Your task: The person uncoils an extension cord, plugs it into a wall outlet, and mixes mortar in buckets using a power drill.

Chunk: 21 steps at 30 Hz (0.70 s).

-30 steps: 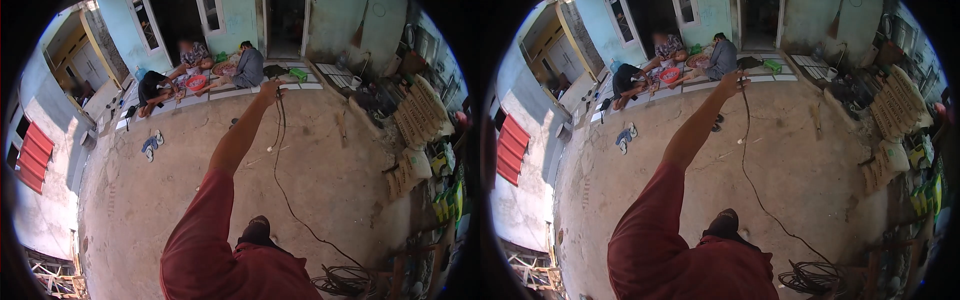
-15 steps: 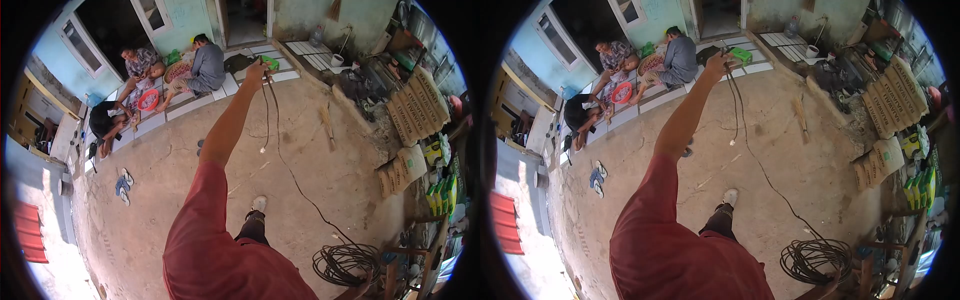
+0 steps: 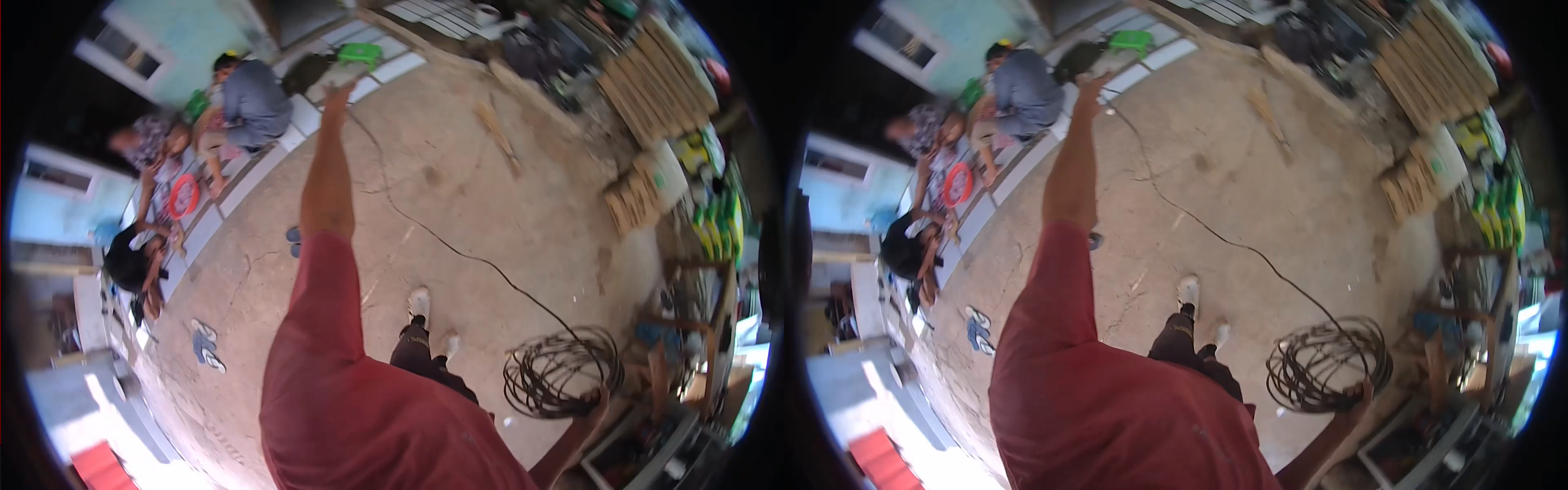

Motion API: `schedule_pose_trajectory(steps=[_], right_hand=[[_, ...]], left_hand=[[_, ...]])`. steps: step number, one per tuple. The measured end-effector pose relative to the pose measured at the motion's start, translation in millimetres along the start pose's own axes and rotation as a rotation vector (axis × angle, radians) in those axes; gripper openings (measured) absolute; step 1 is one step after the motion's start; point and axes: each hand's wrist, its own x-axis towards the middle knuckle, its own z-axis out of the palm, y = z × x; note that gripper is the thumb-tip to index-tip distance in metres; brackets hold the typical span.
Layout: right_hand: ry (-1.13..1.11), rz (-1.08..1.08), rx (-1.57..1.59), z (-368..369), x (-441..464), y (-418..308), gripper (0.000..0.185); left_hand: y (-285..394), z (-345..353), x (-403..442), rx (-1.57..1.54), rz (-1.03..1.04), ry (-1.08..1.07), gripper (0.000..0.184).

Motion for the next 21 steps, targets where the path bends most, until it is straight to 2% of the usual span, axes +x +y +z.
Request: schedule_pose_trajectory(steps=[1,2,3,4,5,6,7,8,9,10,11,12,13,14,15,16,17,18,19,21], right_hand=[[-0.190,0.077,0.042,-6.2,-0.1,1.6,0.023],[-0.095,0.051,0.011,-3.9,-0.8,8.1,0.024],[0.034,0.066,-0.013,4.7,-5.0,12.6,0.020],[0.081,0.085,-0.084,19.2,-12.7,12.6,0.014],[0.026,0.093,-0.075,15.1,-10.6,19.0,0.008],[0.063,0.086,-0.129,16.2,-9.0,24.7,0.009],[0.042,0.065,-0.193,20.5,-11.9,27.7,0.008],[0.010,0.066,-0.261,25.1,-17.2,27.4,0.008],[0.015,0.075,-0.256,27.6,-21.8,27.1,0.008],[-0.042,0.051,-0.317,30.0,-22.8,29.6,0.008],[-0.113,0.033,-0.370,18.9,-22.3,34.3,0.008],[-0.132,0.035,-0.359,6.1,-21.7,36.7,0.008],[-0.186,0.011,-0.400,-10.3,-18.3,40.5,0.008],[-0.277,-0.009,-0.436,-19.8,-10.1,47.7,0.009],[-0.220,0.015,-0.421,-19.1,-11.2,49.5,0.009],[-0.239,0.033,-0.367,-35.6,2.5,61.3,0.010],[-0.346,0.131,-0.358,-62.5,23.9,68.5,0.016],[-0.319,0.129,-0.289,-67.3,30.5,75.5,0.026],[-0.324,0.135,-0.286,-75.0,33.4,77.6,0.026],[-0.288,0.197,-0.243,-108.4,43.2,76.2,0.024]], left_hand=[[-7.2,51.5,-13.4,-0.455,-0.237,-0.035,0.082],[-7.0,94.4,-27.0,-0.902,-0.490,0.040,0.075],[40.4,87.9,-41.9,-1.342,-1.031,0.008,0.068],[110.4,58.0,-73.3,-1.159,-1.027,0.168,0.068],[161.1,59.1,-101.2,-0.978,-1.127,0.086,0.060],[175.3,121.0,-142.5,-1.208,-1.046,-0.092,0.052],[238.9,100.7,-191.7,-1.476,-0.963,-0.345,0.045],[305.4,95.5,-239.2,-1.485,-0.590,-0.518,0.041],[380.4,52.0,-261.6,-1.687,-0.787,-0.823,0.043],[444.4,33.6,-285.1,-1.648,-0.925,-1.187,0.047],[540.9,-28.0,-319.7,-1.768,-0.774,-1.465,0.050],[585.0,-45.8,-330.2,-1.830,-0.860,-1.538,0.041],[627.6,-42.1,-347.1,-1.865,-0.815,-1.606,0.032],[666.0,-41.7,-360.7,-1.944,-0.947,-1.638,0.030],[701.5,-16.2,-382.7,-2.014,-0.809,-1.522,0.025],[716.9,-62.5,-360.5,-1.922,-0.901,-1.350,0.023],[743.4,-40.2,-363.3,-1.972,-1.055,-1.230,0.022],[746.5,-41.3,-356.6,-1.947,-1.176,-1.125,0.023],[732.9,-70.2,-341.1,-2.038,-1.307,-1.038,0.021],[704.8,-63.5,-335.4,-2.166,-1.447,-0.864,0.024]])
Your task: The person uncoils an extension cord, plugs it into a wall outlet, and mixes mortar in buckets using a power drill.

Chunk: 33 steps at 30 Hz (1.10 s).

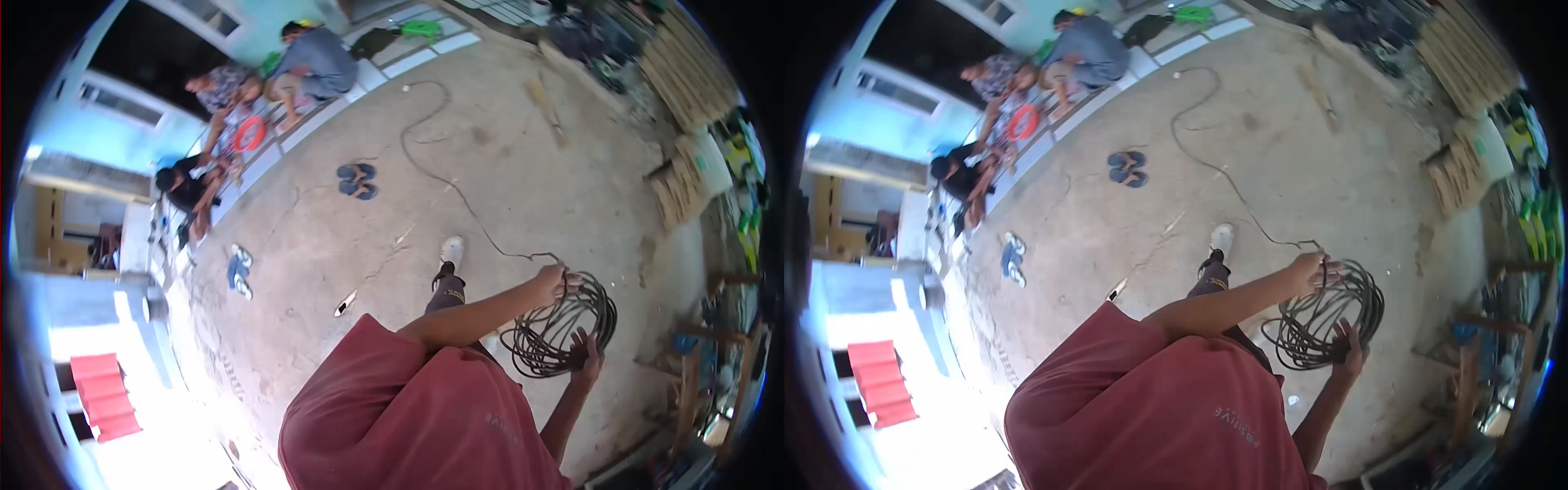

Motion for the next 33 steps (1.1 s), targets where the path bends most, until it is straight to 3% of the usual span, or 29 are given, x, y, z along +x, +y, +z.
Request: schedule_pose_trajectory(steps=[3,4,5,8,9,10,11,13,15,16,17,18,19,22,26,33], right_hand=[[0.026,0.021,0.105,-49.6,10.4,19.4,0.011],[-0.060,-0.021,0.106,-77.7,12.9,24.1,0.011],[0.049,-0.007,0.113,-88.0,1.3,21.4,0.010],[0.059,-0.037,0.072,-160.0,-7.7,24.7,0.009],[0.076,-0.059,0.043,-174.7,-15.9,13.6,0.010],[0.111,-0.084,0.020,-195.7,-35.3,12.1,0.012],[0.068,-0.069,0.015,-212.4,-47.4,14.3,0.010],[0.098,-0.126,0.058,-228.2,-87.1,18.7,0.011],[0.257,-0.288,-0.031,-209.1,-142.8,9.6,0.012],[0.278,-0.363,-0.118,-207.9,-157.9,8.5,0.014],[0.295,-0.356,-0.136,-229.1,-160.6,18.2,0.017],[0.318,-0.364,-0.139,-228.5,-173.0,18.8,0.019],[0.364,-0.368,-0.098,-233.6,-181.5,22.1,0.018],[0.427,-0.409,-0.055,-267.2,-207.1,27.9,0.017],[0.457,-0.402,-0.014,-294.9,-257.9,17.2,0.012],[0.504,-0.391,0.137,-305.6,-352.4,23.6,0.009]], left_hand=[[47.0,-32.2,-4.8,-0.074,0.120,0.048,0.030],[72.2,-49.8,-10.6,-0.061,0.184,0.069,0.033],[99.1,-63.5,-26.2,-0.078,0.219,0.086,0.041],[163.9,-79.6,-71.8,-0.006,0.422,0.209,0.072],[192.1,-87.9,-84.6,0.024,0.520,0.061,0.093],[210.4,-103.8,-91.5,0.038,0.589,0.066,0.099],[231.4,-165.9,-56.9,0.626,0.964,0.233,0.107],[205.0,-154.7,-97.2,0.437,0.858,1.119,0.104],[148.3,-175.4,-113.7,0.523,1.080,1.251,0.084],[130.4,-205.5,-91.3,0.510,0.990,1.211,0.076],[85.8,-207.6,-93.5,0.576,0.931,1.000,0.073],[85.2,-307.3,-15.2,0.543,0.738,0.567,0.070],[11.2,-234.5,-73.9,0.611,0.430,0.648,0.065],[-122.5,-242.5,-74.8,0.684,0.094,0.221,0.067],[-233.7,-244.2,-111.6,0.782,-0.065,0.058,0.068],[-348.0,-234.9,-149.8,0.907,-0.219,-0.046,0.064]])
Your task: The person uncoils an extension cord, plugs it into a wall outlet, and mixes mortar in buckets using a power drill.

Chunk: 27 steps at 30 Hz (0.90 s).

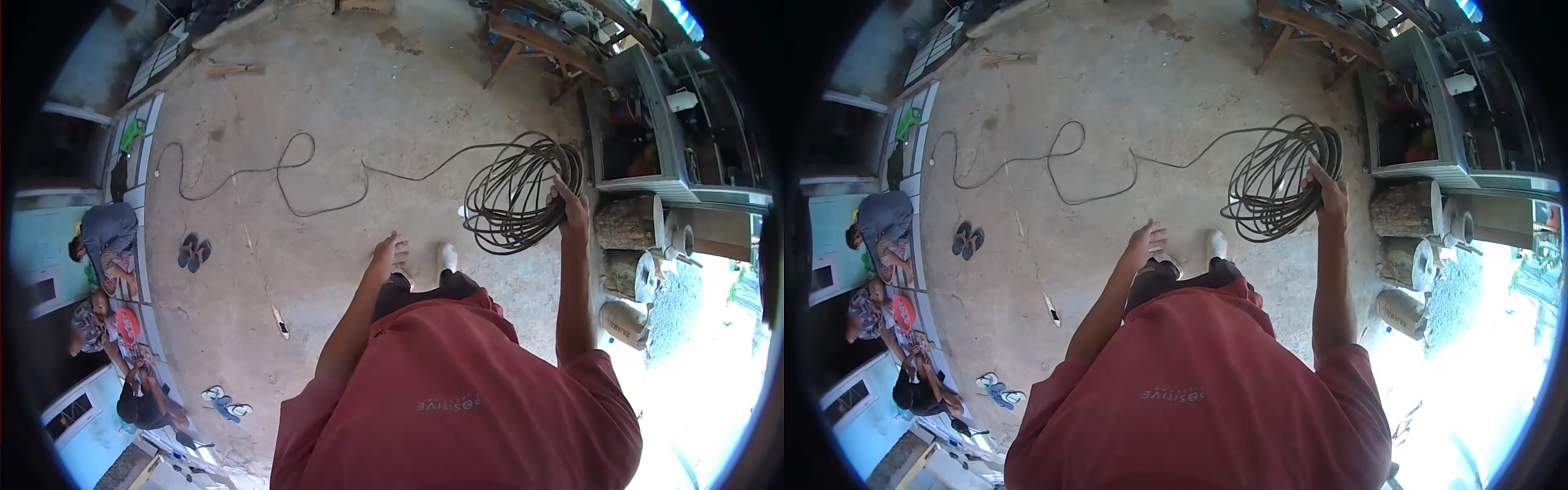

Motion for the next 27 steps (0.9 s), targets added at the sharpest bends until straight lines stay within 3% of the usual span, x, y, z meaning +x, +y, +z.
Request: schedule_pose_trajectory(steps=[9,10,12,15,19,21,23,25,27], right_hand=[[-0.331,-0.013,-0.332,-112.1,-40.9,3.1,0.020],[-0.397,-0.012,-0.377,-126.5,-40.7,3.2,0.021],[-0.435,-0.004,-0.373,-157.5,-33.0,8.9,0.021],[-0.438,0.094,-0.322,-210.0,-22.7,15.0,0.020],[-0.500,0.096,-0.182,-271.8,-12.9,27.7,0.023],[-0.444,0.123,-0.152,-298.6,-13.4,30.0,0.020],[-0.388,0.137,-0.128,-337.0,-8.6,38.8,0.014],[-0.311,0.107,-0.172,-380.1,-10.0,35.1,0.015],[-0.179,0.055,-0.122,-423.8,-18.5,31.9,0.014]], left_hand=[[21.2,262.7,6.1,-0.157,0.130,-0.403,0.052],[22.9,293.2,8.2,-0.164,0.142,-0.395,0.052],[20.4,336.5,17.0,-0.522,0.080,-0.411,0.041],[-6.1,370.9,29.3,-0.627,0.041,-0.352,0.032],[-13.3,392.8,-27.5,-0.751,0.168,-0.480,0.029],[-16.4,385.7,-35.0,-0.789,0.200,-0.323,0.031],[-14.8,351.8,-44.3,-0.927,0.184,-0.154,0.043],[-14.7,280.4,-40.8,-0.889,0.181,-0.242,0.053],[-1.6,217.2,-63.8,-0.916,0.315,-0.078,0.066]])
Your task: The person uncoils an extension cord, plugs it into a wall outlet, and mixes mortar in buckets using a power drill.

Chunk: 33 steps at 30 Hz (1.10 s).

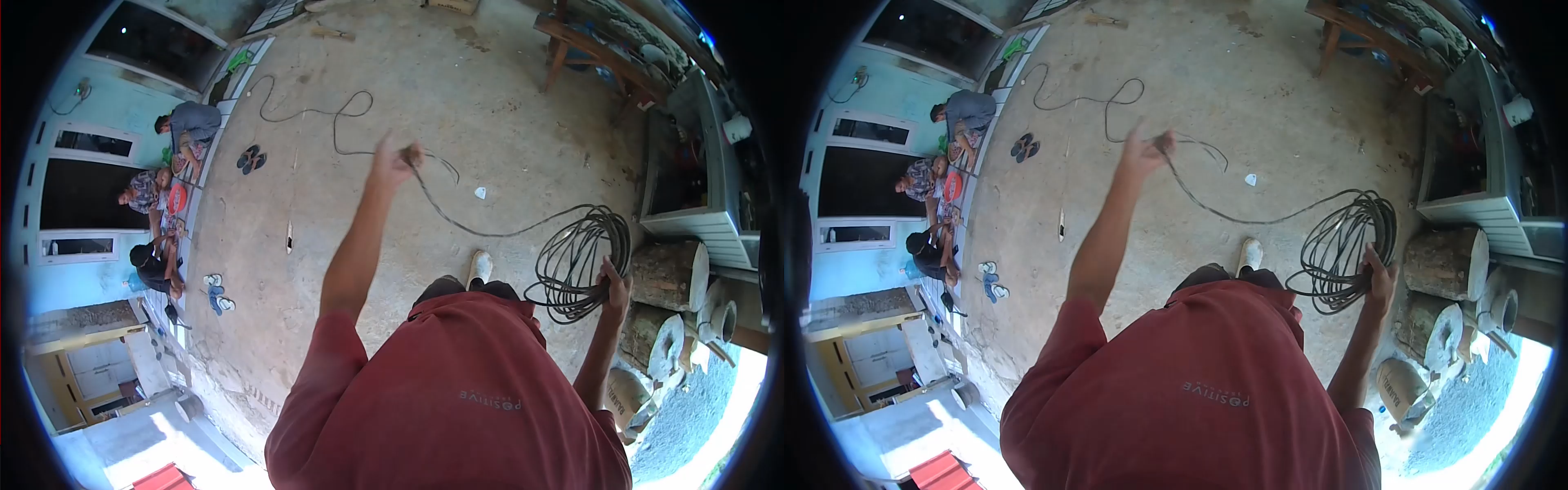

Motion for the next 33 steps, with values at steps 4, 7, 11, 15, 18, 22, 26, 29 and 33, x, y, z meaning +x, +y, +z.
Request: schedule_pose_trajectory(steps=[4,7,11,15,18,22,26,29,33], right_hand=[[0.191,-0.044,0.014,-75.2,-45.7,-4.4,0.013],[0.340,-0.125,-0.052,-112.4,-83.6,-16.8,0.017],[0.392,-0.091,-0.222,-138.0,-115.9,-44.1,0.020],[0.364,-0.124,-0.359,-184.5,-140.6,-51.7,0.022],[0.352,-0.140,-0.356,-203.3,-146.8,-49.6,0.024],[0.312,-0.117,-0.331,-237.9,-147.7,-34.2,0.024],[0.444,-0.220,0.102,-283.8,-128.6,2.5,0.026],[0.583,-0.128,0.246,-330.6,-139.0,13.4,0.024],[0.695,-0.091,0.639,-399.0,-134.6,39.9,0.024]], left_hand=[[115.1,-151.5,11.4,0.781,0.710,0.393,0.089],[86.5,-220.3,8.0,0.643,0.474,0.447,0.070],[-88.9,-184.1,-31.7,0.621,0.225,0.577,0.064],[-334.4,-109.5,-58.6,0.690,-0.467,0.063,0.067],[-478.9,-21.6,-90.4,0.778,-0.863,-0.481,0.099],[-570.1,84.0,-97.1,0.687,-0.792,-0.441,0.101],[-609.2,126.9,-74.4,0.223,-0.678,-0.353,0.074],[-586.2,145.1,-63.8,0.071,-0.424,-0.253,0.042],[-516.1,125.6,-8.9,0.203,-0.256,-0.075,0.025]])
